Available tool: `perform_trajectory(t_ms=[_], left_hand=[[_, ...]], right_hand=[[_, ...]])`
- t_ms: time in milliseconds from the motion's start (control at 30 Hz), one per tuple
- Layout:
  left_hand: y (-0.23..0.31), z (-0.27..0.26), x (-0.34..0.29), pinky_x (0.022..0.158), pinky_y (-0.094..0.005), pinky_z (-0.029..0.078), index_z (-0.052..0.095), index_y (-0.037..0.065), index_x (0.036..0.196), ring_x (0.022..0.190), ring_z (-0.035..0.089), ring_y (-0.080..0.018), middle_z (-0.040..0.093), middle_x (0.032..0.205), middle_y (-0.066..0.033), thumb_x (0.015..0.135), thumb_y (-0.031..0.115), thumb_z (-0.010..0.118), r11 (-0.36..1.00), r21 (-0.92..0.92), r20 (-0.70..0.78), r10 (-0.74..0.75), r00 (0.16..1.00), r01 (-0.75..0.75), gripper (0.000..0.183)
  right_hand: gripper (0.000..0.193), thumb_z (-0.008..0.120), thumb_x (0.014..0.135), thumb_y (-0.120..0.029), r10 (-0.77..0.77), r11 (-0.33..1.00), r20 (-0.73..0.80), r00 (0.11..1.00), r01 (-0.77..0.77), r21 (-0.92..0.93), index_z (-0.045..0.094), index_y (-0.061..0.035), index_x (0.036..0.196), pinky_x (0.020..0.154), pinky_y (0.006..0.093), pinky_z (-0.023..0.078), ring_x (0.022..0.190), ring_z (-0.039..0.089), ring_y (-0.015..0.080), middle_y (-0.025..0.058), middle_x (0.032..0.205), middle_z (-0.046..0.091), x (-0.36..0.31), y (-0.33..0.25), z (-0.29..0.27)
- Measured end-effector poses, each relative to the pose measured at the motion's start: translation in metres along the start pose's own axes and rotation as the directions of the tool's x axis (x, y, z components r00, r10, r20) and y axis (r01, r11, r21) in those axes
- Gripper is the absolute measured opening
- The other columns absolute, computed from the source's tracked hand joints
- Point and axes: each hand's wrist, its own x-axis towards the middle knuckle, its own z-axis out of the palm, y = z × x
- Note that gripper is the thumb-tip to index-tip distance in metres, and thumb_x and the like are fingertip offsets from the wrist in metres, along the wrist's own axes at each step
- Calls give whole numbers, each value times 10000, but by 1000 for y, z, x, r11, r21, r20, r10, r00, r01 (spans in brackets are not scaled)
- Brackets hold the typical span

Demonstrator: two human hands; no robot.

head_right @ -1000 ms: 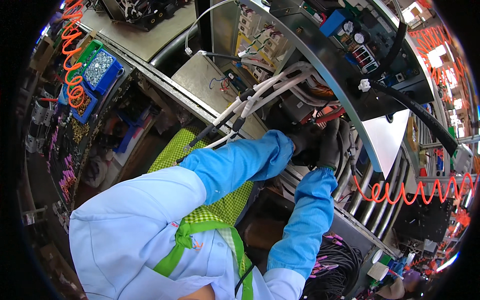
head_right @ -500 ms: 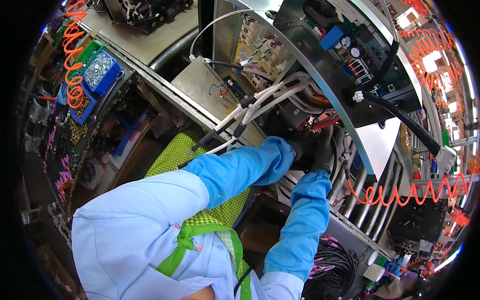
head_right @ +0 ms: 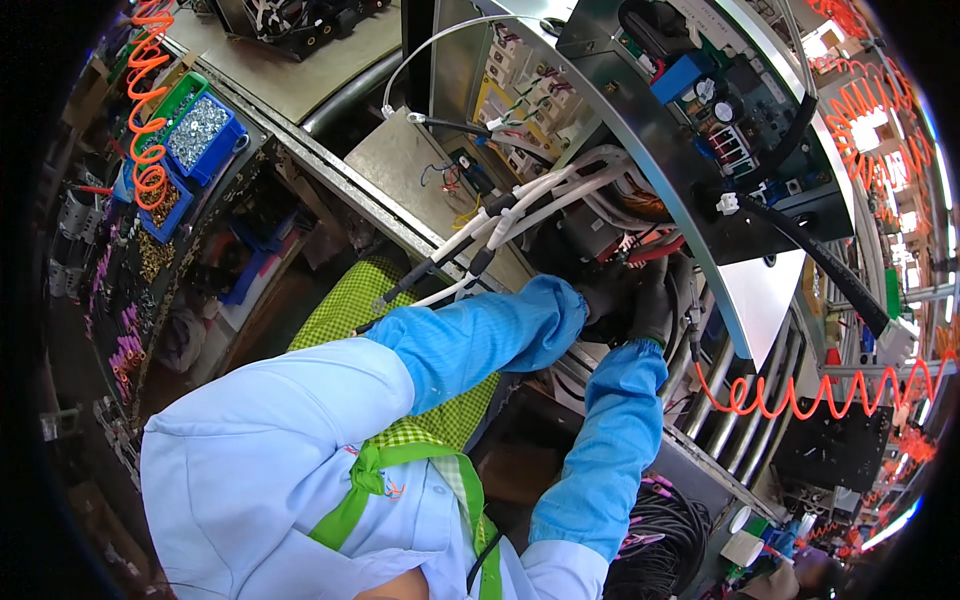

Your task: The person works on an electronic assembly, using a pneumatic tool to secure components inside a metal chassis. They handle various wires and connectors, organizing them within the unit while wearing protective gloves and an apron.

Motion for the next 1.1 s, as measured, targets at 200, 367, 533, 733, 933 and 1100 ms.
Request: perform_trajectory(t_ms=[200, 367, 533, 733, 933, 1100], left_hand=[[-45, 63, 28, 1067, -451, 309, 462, 85, 1284, 1307, 348, -261, 418, 1381, -125, 901, 196, 474, 964, -102, -184, 226, 957, -247, 399], [-14, 35, 8, 1062, -434, 312, 465, 90, 1279, 1273, 391, -262, 454, 1346, -123, 933, 214, 419, 742, -667, -56, 42, 998, -69, 371], [-17, 30, 5, 1072, -413, 295, 432, 92, 1308, 1284, 376, -262, 427, 1369, -125, 940, 222, 400, 862, -502, -49, 56, 997, -73, 392], [-51, 25, 9, 1084, -387, 274, 392, 96, 1343, 1297, 358, -262, 395, 1397, -128, 949, 230, 377, 974, -193, -63, 111, 992, -122, 417], [-58, 15, 27, 1096, -362, 253, 352, 99, 1378, 1310, 340, -262, 362, 1426, -131, 957, 239, 354, 990, -15, -46, 139, 989, -140, 444], [-59, 20, 32, 1106, -341, 236, 319, 101, 1407, 1320, 325, -263, 335, 1449, -133, 964, 246, 334, 955, 233, 53, 175, 983, -182, 466]], right_hand=[[299, 573, 918, -276, 113, 993, 94, 989, -116, 30, 551, -42, 1101, 653, 269, 458, 757, 561, 127, 66, 907, 605, -14, -59, 6], [369, 551, 929, -235, -80, 990, 47, 996, 84, -111, 501, -46, 1242, 697, 260, 460, 843, 556, 124, 56, 1016, 597, -8, -19, -6], [307, 601, 869, -307, -148, 945, -15, 989, 137, -298, 653, -20, 962, 727, 392, 466, 822, 628, 287, 148, 898, 668, -7, -27, -9], [279, 634, 847, -273, -185, 915, -40, 982, 157, -372, 626, -39, 998, 742, 381, 470, 839, 623, 271, 155, 908, 656, -10, -25, 4], [375, 642, 847, -324, -123, 963, -60, 991, 104, -250, 652, 10, 1018, 739, 349, 488, 850, 648, 230, 144, 945, 685, -6, -37, 9], [384, 677, 775, -412, 65, 969, -80, 995, -82, -233, 677, -119, 1022, 792, 380, 511, 917, 648, 294, 124, 970, 683, -14, -33, 0]])
